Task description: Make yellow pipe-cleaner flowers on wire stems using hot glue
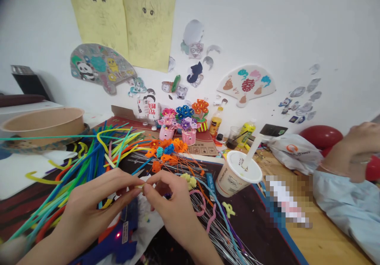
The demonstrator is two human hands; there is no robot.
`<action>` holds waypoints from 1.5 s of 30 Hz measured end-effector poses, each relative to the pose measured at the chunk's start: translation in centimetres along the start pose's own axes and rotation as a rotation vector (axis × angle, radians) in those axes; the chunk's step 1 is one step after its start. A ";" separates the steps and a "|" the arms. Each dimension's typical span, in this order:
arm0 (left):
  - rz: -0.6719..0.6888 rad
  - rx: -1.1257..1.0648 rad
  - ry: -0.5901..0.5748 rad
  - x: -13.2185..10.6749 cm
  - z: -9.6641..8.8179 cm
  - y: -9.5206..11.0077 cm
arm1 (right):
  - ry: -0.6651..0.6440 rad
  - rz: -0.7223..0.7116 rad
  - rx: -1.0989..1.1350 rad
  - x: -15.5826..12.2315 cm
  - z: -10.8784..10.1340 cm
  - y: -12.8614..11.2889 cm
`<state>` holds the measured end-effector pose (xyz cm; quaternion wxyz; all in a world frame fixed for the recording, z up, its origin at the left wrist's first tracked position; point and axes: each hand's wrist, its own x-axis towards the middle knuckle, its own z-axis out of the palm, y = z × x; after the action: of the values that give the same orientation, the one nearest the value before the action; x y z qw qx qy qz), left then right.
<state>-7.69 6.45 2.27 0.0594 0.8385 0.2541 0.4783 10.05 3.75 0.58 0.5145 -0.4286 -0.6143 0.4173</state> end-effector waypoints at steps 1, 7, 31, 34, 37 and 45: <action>0.017 0.005 0.007 0.0 0.0 0.0 | 0.002 -0.002 0.009 0.0 0.1 0.0; 0.089 0.015 0.045 -0.2 0.3 -0.1 | 0.031 -0.025 0.061 0.0 0.4 0.1; -0.025 -0.042 0.044 0.0 0.1 0.1 | 0.057 0.072 0.110 0.3 0.5 -0.2; -0.006 -0.053 0.041 0.0 0.3 0.2 | 0.065 0.056 0.131 0.2 0.5 -0.2; 0.029 -0.067 0.048 -0.2 0.4 0.1 | 0.083 0.028 0.182 0.2 0.7 -0.3; -0.101 -0.020 -0.007 -0.3 0.3 0.2 | 0.095 0.023 0.194 0.2 0.6 -0.6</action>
<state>-7.49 6.20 1.98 0.0929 0.8257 0.2910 0.4742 9.33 3.77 1.09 0.5775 -0.4030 -0.5409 0.4599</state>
